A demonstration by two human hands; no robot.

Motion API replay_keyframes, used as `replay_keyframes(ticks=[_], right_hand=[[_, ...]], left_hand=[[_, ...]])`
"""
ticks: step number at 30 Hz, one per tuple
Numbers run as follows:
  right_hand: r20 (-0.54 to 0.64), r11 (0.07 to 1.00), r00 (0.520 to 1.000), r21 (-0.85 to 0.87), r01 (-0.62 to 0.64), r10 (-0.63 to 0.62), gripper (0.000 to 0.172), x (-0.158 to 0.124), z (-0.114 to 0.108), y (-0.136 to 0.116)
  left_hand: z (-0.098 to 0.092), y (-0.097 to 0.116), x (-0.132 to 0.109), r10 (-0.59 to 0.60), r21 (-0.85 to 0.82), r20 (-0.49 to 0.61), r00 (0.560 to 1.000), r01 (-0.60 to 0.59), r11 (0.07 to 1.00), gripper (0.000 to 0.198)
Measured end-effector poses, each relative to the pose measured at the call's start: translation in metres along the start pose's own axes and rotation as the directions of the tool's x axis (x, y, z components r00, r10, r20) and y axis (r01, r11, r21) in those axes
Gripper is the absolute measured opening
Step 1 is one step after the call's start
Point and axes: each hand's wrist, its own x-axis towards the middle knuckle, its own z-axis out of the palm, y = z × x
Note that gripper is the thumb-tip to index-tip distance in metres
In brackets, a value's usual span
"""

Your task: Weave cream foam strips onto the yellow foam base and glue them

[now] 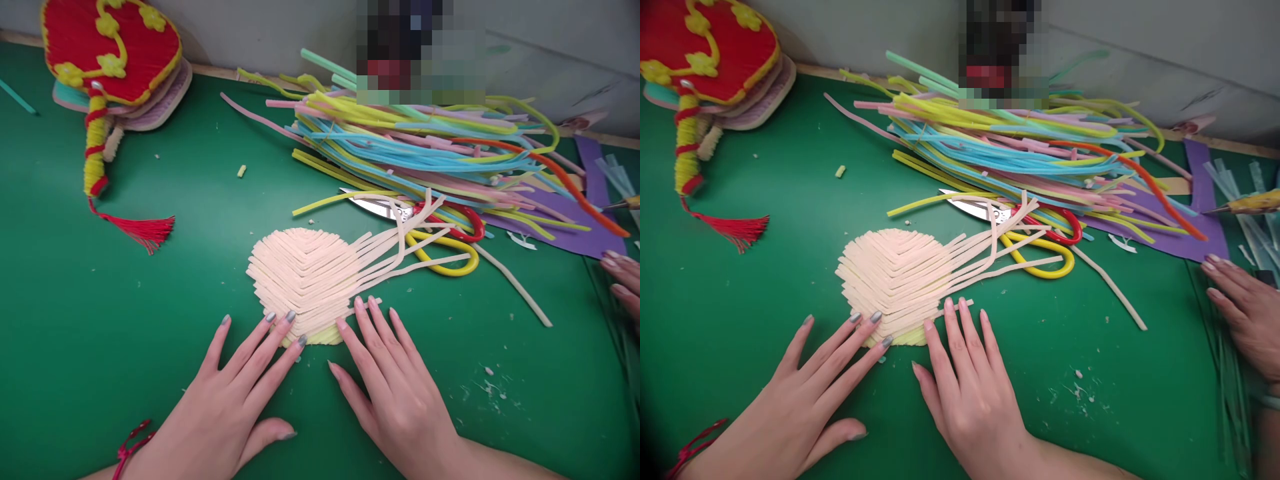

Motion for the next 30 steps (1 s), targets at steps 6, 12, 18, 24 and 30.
replay_keyframes(ticks=[6,12,18,24,30], right_hand=[[0.009,0.999,0.999,-0.008,-0.038,0.038,0.049,-0.0012,-0.0004,-0.0025],[0.030,0.998,0.999,-0.041,-0.044,0.045,0.050,-0.0018,0.0014,-0.0023],[0.053,0.995,0.997,-0.088,-0.054,0.058,0.057,-0.0009,0.0022,-0.0016],[0.062,0.994,0.995,-0.082,-0.069,0.075,0.058,-0.0017,0.0033,-0.0023],[0.068,0.994,0.995,-0.086,-0.063,0.069,0.059,-0.0012,0.0024,-0.0018]], left_hand=[[0.0006,-0.0017,0.0001,0.008,0.004,0.014,1.000,-0.008,1.000,0.062],[-0.0015,-0.0025,-0.0019,0.012,-0.007,0.001,1.000,-0.012,1.000,0.062],[-0.0021,-0.0020,0.0014,-0.107,0.003,-0.058,0.993,0.107,0.994,0.069],[-0.0012,-0.0019,0.0007,-0.117,-0.003,-0.063,0.991,0.117,0.993,0.069],[-0.0007,-0.0015,0.0000,-0.024,0.007,-0.017,1.000,0.024,1.000,0.060]])
